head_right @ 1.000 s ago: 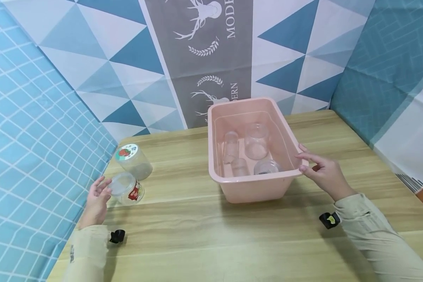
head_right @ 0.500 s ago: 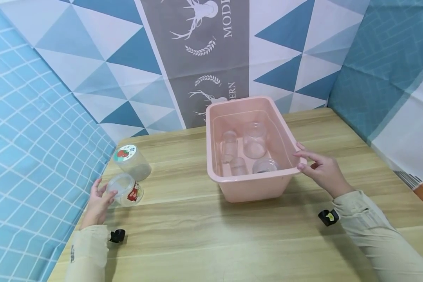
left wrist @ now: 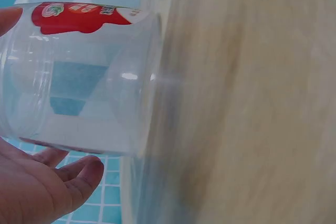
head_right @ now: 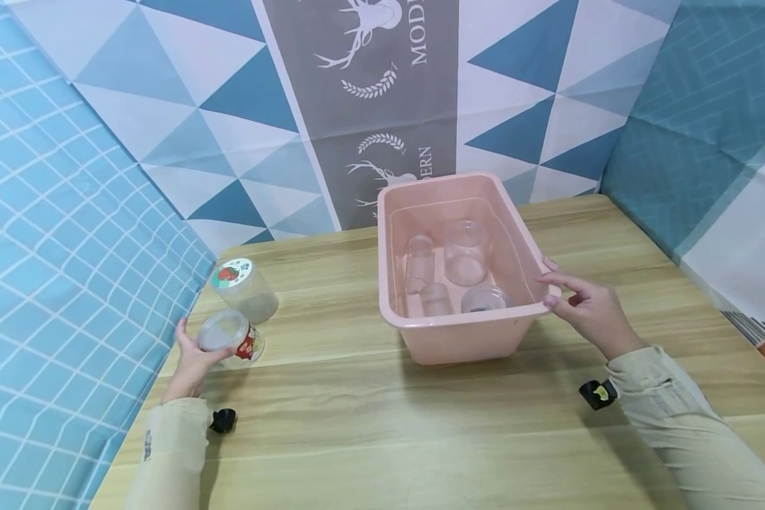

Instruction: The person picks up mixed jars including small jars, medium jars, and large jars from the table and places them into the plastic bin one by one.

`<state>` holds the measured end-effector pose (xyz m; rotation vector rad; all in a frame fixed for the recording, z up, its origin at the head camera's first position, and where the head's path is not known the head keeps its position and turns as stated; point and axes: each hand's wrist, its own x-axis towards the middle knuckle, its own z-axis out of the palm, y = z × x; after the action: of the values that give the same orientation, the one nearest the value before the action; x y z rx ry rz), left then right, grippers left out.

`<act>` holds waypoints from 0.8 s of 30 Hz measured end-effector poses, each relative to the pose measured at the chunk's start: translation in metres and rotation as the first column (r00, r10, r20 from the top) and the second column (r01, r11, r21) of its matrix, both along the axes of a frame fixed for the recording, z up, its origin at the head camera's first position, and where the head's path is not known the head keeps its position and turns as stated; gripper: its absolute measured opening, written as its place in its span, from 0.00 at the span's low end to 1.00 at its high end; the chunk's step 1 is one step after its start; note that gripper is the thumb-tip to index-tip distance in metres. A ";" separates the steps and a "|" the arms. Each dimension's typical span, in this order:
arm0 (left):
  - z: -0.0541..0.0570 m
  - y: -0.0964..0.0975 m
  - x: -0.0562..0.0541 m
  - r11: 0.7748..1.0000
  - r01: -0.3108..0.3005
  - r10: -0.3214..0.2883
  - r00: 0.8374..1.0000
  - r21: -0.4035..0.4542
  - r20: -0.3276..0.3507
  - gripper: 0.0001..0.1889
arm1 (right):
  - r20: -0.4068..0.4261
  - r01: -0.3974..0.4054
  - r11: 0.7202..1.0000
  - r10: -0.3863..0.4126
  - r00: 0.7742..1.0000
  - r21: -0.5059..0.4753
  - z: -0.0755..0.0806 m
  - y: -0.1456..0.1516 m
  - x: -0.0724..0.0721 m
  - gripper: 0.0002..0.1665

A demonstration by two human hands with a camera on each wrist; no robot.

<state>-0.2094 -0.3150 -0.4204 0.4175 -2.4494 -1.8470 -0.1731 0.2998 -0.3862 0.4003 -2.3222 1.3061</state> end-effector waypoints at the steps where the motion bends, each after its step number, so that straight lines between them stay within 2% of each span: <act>1: -0.001 0.000 -0.001 1.000 -0.007 0.007 1.000 -0.005 0.002 0.63 | 0.000 0.000 1.000 0.000 1.000 0.005 0.000 0.000 0.000 0.25; 5: -0.004 0.000 -0.003 1.000 -0.024 0.024 0.999 -0.017 0.025 0.62 | -0.003 -0.011 1.000 0.011 1.000 0.007 0.001 -0.001 0.000 0.24; 14: -0.006 0.002 -0.006 1.000 -0.019 0.019 0.998 0.012 0.055 0.55 | -0.009 -0.011 1.000 0.011 1.000 -0.027 0.000 0.001 -0.002 0.25; 19: -0.003 0.006 -0.005 1.000 -0.003 0.003 1.000 0.001 0.024 0.48 | -0.024 -0.019 0.999 0.018 1.000 -0.031 0.000 0.000 -0.001 0.26; 24: 0.000 0.010 -0.003 1.000 0.002 -0.002 1.000 -0.006 0.001 0.49 | -0.038 -0.021 1.000 0.020 0.999 -0.023 0.002 0.000 0.000 0.24</act>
<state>-0.2127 -0.3046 -0.4204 0.4164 -2.4561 -1.8402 -0.1730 0.2994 -0.3846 0.4391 -2.2750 1.3230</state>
